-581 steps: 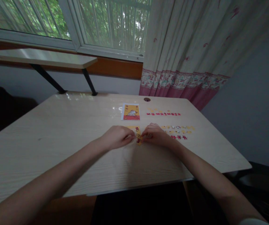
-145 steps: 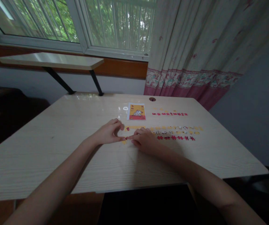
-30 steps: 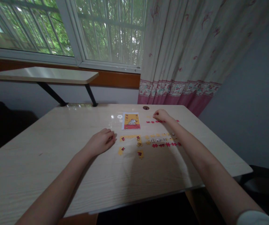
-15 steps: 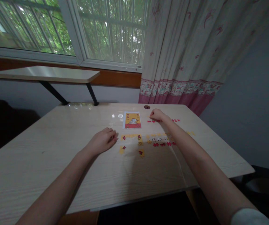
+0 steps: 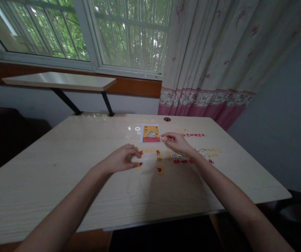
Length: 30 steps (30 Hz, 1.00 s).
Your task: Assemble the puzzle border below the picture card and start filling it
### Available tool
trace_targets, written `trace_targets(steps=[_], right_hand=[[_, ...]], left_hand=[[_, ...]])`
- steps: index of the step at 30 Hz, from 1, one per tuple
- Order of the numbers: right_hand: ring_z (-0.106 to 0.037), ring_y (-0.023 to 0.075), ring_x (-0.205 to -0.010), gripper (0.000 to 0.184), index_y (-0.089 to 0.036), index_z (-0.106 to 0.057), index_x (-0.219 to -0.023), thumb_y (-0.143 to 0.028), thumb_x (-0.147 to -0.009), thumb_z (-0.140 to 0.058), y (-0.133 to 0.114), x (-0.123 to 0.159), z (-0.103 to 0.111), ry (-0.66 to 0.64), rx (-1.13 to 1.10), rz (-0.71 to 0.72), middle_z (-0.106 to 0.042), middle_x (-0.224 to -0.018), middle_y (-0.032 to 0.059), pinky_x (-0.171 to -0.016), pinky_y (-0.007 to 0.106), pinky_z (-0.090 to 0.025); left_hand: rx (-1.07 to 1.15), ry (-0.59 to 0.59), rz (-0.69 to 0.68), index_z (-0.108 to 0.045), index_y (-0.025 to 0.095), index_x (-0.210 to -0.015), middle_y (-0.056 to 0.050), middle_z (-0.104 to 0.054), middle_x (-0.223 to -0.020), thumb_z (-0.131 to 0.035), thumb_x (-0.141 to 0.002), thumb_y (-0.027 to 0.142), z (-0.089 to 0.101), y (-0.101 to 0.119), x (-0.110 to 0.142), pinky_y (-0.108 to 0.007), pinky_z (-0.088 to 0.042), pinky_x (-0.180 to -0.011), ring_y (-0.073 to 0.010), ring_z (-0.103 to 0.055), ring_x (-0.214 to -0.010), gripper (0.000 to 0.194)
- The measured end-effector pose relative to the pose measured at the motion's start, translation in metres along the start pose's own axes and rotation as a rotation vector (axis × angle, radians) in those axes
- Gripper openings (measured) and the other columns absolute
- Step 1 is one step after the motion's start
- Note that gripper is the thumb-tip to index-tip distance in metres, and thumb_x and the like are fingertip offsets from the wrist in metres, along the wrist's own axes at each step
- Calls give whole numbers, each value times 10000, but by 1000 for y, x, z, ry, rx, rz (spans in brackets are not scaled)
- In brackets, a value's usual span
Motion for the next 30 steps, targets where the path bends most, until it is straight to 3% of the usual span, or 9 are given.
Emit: trace_targets(steps=[3,8,12,15,20,25,30], right_hand=[[-507,100,-641,307,-166,-706,-1016,-177,-752,-549,-11,18,-6,8,-14,33,-603,-709,-3,-640,215,-398],[-526,102,-621,216,-169,-686,-929,-221,-755,-570,-20,29,-15,68,-133,-2,-611,-685,-7,-625,218,-418],[-550,107,-628,113,-185,-640,-836,-240,-745,-602,-27,34,-27,84,-226,-63,-631,-701,-5,-594,214,-420],[-556,117,-675,27,-193,-627,-742,-216,-729,-622,-37,37,-31,89,-204,-3,-636,-720,0,-627,227,-424],[-541,109,-636,57,-193,-636,-746,-249,-747,-646,-36,39,-35,80,-252,-1,-617,-678,-7,-597,224,-420],[-541,96,-600,197,-192,-678,-876,-352,-766,-645,-32,40,-45,77,-418,-52,-628,-696,0,-545,215,-415],[-600,112,-617,200,-201,-687,-832,-375,-734,-686,-40,42,-54,65,-484,-68,-677,-706,11,-571,231,-460]], left_hand=[[-11,-59,21,-666,198,-958,-63,-627,-938,-710,-745,397,-5,0,0,-358,-439,-829,-220,-563,-909,294],[-57,-128,35,-695,203,-842,-42,-615,-817,-713,-751,392,-12,-6,0,-331,-430,-778,-212,-562,-845,211],[-44,-118,21,-686,201,-816,-29,-620,-792,-711,-758,392,-12,-5,-1,-314,-423,-763,-195,-566,-808,201],[-34,-107,16,-683,202,-837,-23,-616,-772,-700,-764,403,-11,-4,-1,-313,-422,-750,-188,-564,-782,215],[-66,-90,28,-678,205,-887,-25,-622,-776,-667,-769,384,-6,-3,1,-338,-429,-767,-194,-562,-777,214],[-60,49,12,-666,188,-872,-57,-645,-855,-606,-805,384,7,7,1,-346,-447,-779,-210,-570,-841,217],[177,187,-5,-675,180,-829,-55,-654,-823,-584,-834,335,11,22,-3,-305,-465,-732,-171,-591,-790,180]])
Point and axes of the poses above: each hand's wrist, its own x-axis away from the middle knuckle, its own z-axis out of the back of the hand, y = z × x, the point moved 9 cm from there along -x, towards the middle knuckle
